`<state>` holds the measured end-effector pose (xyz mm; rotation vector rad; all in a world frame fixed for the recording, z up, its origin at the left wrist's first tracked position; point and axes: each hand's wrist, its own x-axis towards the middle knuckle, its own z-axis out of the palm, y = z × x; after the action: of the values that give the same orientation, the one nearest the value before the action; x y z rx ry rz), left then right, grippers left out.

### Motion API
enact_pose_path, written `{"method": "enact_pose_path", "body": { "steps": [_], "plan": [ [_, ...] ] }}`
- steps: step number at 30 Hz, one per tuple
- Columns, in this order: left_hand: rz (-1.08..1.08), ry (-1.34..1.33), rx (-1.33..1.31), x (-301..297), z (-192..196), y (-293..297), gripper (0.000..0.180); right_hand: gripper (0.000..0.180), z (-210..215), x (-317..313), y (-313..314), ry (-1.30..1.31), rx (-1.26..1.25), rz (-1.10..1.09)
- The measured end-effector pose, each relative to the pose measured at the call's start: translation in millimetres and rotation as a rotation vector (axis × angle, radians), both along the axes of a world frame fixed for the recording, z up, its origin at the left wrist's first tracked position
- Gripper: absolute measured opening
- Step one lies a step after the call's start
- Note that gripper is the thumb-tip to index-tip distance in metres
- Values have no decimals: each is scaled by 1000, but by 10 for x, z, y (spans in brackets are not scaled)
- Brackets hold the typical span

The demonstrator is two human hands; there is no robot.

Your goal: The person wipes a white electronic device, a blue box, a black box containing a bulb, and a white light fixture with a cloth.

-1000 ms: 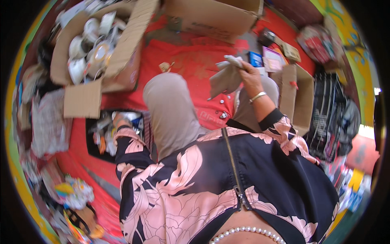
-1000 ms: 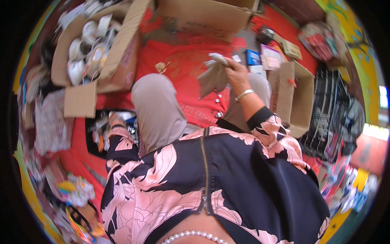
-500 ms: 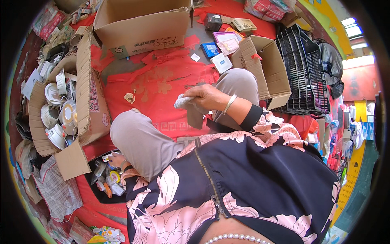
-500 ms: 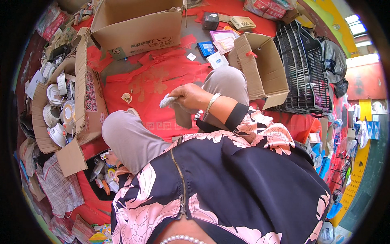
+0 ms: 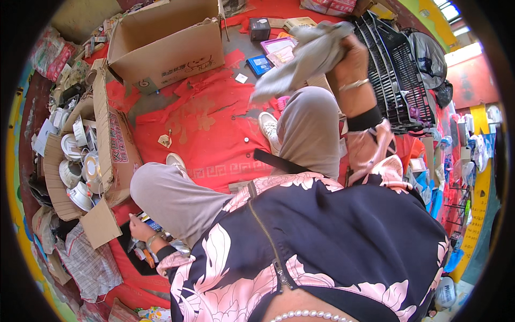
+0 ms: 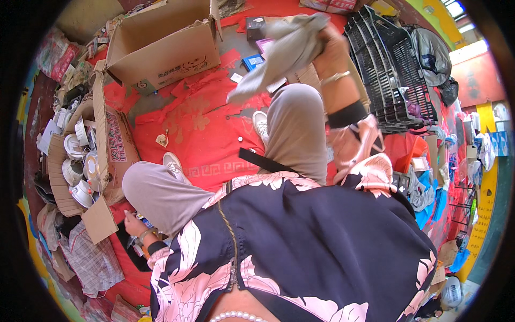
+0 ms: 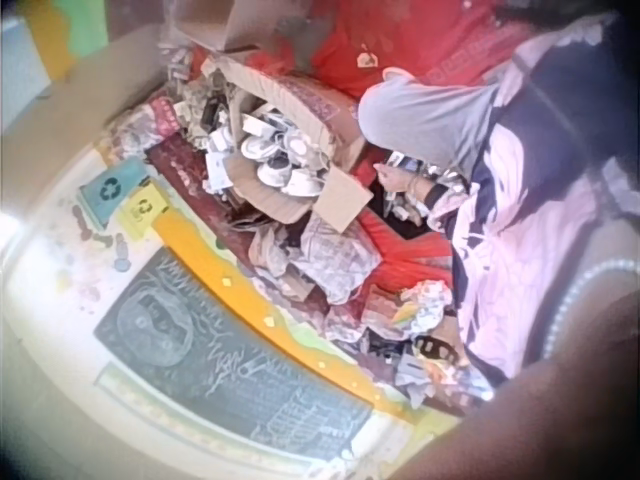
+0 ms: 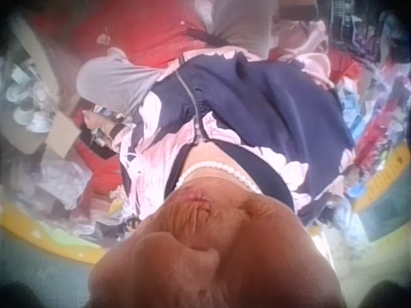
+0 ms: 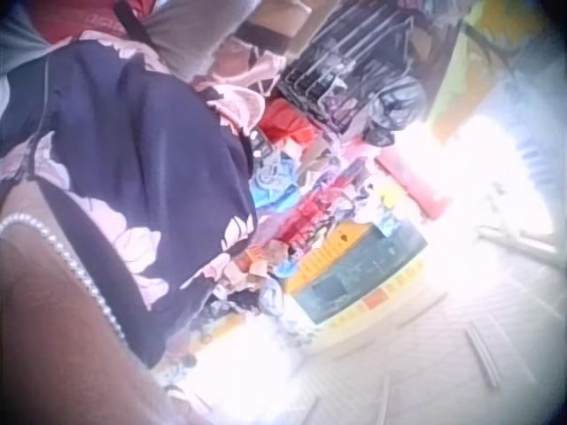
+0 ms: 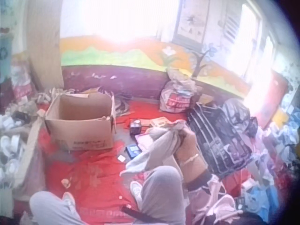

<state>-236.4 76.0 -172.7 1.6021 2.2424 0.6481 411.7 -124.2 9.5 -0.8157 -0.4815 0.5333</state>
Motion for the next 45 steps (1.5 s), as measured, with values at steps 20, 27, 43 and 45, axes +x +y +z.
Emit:
{"method": "enact_pose_path", "body": {
  "steps": [20, 27, 43, 45],
  "plan": [
    [-1093, -276, 361, 2517, 1617, 121, 14, 36, -3212, 593, 607, -725, -1779, 557],
    [-966, -195, 157, 2638, 1294, 443, 12, 24, -4623, 1081, 558, 660, -1065, -301],
    [-906, -138, -23, 2862, 1153, 525, 12, 22, -5205, 1492, 930, 856, -787, -173],
    [-938, -136, -26, 2860, 1122, 611, 12, 24, -5179, 1514, 947, 847, -801, -169]
  ]
}}
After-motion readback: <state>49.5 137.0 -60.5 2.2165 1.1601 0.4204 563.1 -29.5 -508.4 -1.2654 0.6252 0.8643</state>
